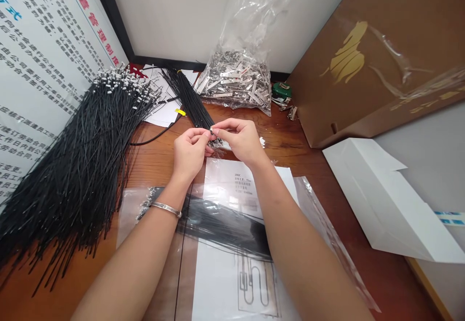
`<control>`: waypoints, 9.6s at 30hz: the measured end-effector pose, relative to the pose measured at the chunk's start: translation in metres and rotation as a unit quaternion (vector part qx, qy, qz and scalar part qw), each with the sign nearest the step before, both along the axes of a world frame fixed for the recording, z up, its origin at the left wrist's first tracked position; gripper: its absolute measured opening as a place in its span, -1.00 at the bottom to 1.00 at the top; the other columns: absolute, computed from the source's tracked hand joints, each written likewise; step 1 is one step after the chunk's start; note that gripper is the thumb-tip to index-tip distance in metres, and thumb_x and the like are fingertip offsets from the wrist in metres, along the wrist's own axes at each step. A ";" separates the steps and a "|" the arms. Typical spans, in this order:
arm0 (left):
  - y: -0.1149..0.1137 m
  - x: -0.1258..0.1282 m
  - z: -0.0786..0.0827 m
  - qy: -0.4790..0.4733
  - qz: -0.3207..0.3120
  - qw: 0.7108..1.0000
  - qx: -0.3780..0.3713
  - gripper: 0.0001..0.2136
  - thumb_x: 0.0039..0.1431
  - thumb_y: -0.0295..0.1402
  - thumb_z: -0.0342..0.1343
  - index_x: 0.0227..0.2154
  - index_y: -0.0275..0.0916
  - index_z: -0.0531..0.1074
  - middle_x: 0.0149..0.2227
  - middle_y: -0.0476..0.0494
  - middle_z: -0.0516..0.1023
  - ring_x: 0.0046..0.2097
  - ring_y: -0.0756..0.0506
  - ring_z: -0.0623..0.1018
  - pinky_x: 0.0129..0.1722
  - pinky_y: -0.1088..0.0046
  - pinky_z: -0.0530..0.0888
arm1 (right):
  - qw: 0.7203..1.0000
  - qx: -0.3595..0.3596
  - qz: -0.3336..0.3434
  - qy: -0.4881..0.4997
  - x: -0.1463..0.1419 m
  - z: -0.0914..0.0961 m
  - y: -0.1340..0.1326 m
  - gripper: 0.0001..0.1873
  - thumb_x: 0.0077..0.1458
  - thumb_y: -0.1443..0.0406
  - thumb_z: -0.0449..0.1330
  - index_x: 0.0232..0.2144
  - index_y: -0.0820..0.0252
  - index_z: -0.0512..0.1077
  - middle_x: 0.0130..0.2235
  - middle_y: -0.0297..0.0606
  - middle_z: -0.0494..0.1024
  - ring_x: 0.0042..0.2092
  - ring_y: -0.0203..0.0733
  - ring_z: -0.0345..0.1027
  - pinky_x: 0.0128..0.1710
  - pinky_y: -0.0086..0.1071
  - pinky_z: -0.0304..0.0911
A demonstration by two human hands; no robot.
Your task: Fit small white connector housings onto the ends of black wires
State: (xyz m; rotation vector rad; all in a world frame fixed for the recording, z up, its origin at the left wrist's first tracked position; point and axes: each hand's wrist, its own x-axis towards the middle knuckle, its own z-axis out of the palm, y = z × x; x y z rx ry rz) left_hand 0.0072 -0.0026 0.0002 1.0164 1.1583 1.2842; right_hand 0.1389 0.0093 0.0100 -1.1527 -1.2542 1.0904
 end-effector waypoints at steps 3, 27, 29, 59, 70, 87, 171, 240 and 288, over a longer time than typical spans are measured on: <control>0.000 0.000 0.000 0.000 0.000 1.000 -0.004 -0.83 0.01 -0.31 0.23 -0.40 -0.31 0.46 -0.43 -0.12 0.63 -0.60 0.08 0.46 -0.56 0.57 0.45 | 1.000 -0.011 -0.004 0.002 0.000 0.000 0.000 -0.84 -0.19 0.27 0.36 -0.47 0.23 0.56 -0.47 -0.28 0.59 -0.39 -0.23 0.46 -0.27 -0.29 0.34; -0.002 0.001 0.004 -0.013 -0.021 1.000 0.002 -0.87 -0.01 -0.35 0.23 -0.44 -0.32 0.46 -0.47 -0.11 0.61 -0.60 0.08 0.45 -0.57 0.57 0.44 | 0.992 -0.104 -0.014 0.067 0.003 0.005 0.000 -0.85 -0.34 0.31 0.36 -0.59 0.23 0.51 -0.61 -0.37 0.45 -0.60 -0.45 0.04 -0.59 -0.43 -0.11; -0.002 0.000 0.004 -0.013 -0.024 1.000 0.003 -0.86 -0.01 -0.34 0.23 -0.45 -0.32 0.46 -0.47 -0.11 0.61 -0.60 0.08 0.45 -0.57 0.57 0.44 | 0.986 -0.142 -0.009 0.088 0.004 0.006 0.001 -0.85 -0.36 0.33 0.35 -0.59 0.25 0.50 -0.65 -0.40 0.39 -0.62 -0.49 -0.07 -0.61 -0.44 -0.23; -0.001 0.000 0.007 -0.027 -0.027 0.998 -0.046 -0.89 -0.07 -0.40 0.22 -0.50 -0.35 0.47 -0.50 -0.15 0.62 -0.59 0.04 0.50 -0.55 0.54 0.47 | 0.998 0.008 -0.001 -0.062 0.009 0.003 0.000 -0.92 -0.25 0.31 0.31 -0.59 0.23 0.53 -0.55 -0.29 0.52 -0.49 -0.32 0.27 -0.45 -0.36 0.14; -0.001 0.000 0.001 -0.009 -0.030 0.999 -0.025 -0.88 -0.04 -0.38 0.21 -0.48 -0.35 0.47 -0.49 -0.15 0.62 -0.57 0.05 0.51 -0.53 0.54 0.49 | 0.996 0.016 0.004 -0.087 0.009 0.000 0.001 -0.93 -0.20 0.32 0.29 -0.58 0.24 0.52 -0.56 -0.30 0.52 -0.50 -0.30 0.32 -0.44 -0.34 0.19; -0.002 0.001 0.001 -0.012 -0.034 0.999 -0.011 -0.87 0.00 -0.36 0.23 -0.44 -0.33 0.45 -0.42 -0.15 0.63 -0.55 0.06 0.49 -0.52 0.55 0.48 | 0.999 -0.037 -0.005 -0.025 0.007 0.003 0.000 -0.87 -0.30 0.29 0.34 -0.58 0.22 0.52 -0.54 -0.29 0.54 -0.49 -0.31 0.31 -0.49 -0.39 0.16; -0.003 0.001 0.000 0.023 -0.069 0.997 0.031 -0.93 0.11 -0.40 0.14 -0.39 -0.32 0.45 -0.42 -0.11 0.61 -0.54 0.08 0.46 -0.57 0.59 0.46 | 0.993 -0.104 0.035 0.049 0.016 0.004 0.001 -0.83 -0.36 0.33 0.37 -0.60 0.27 0.50 -0.58 -0.31 0.49 -0.61 -0.47 0.05 -0.61 -0.45 -0.18; -0.003 0.000 -0.006 0.087 0.004 0.995 0.047 -0.88 0.13 -0.33 0.14 -0.36 -0.29 0.45 -0.37 -0.13 0.63 -0.54 0.06 0.52 -0.54 0.57 0.48 | 0.996 -0.076 0.020 0.030 0.000 0.000 0.000 -0.76 -0.25 0.22 0.37 -0.49 0.22 0.46 -0.50 -0.26 0.53 -0.50 -0.35 0.28 -0.61 -0.45 0.05; 0.001 -0.001 0.005 -0.044 -0.038 0.997 -0.044 -0.94 0.07 -0.45 0.19 -0.44 -0.34 0.44 -0.46 -0.11 0.61 -0.58 0.08 0.47 -0.58 0.58 0.46 | 0.985 -0.122 0.048 0.116 0.005 -0.001 0.001 -0.65 -0.39 0.21 0.48 -0.52 0.29 0.51 -0.51 -0.22 0.56 -0.48 -0.34 0.32 -0.61 -0.49 -0.01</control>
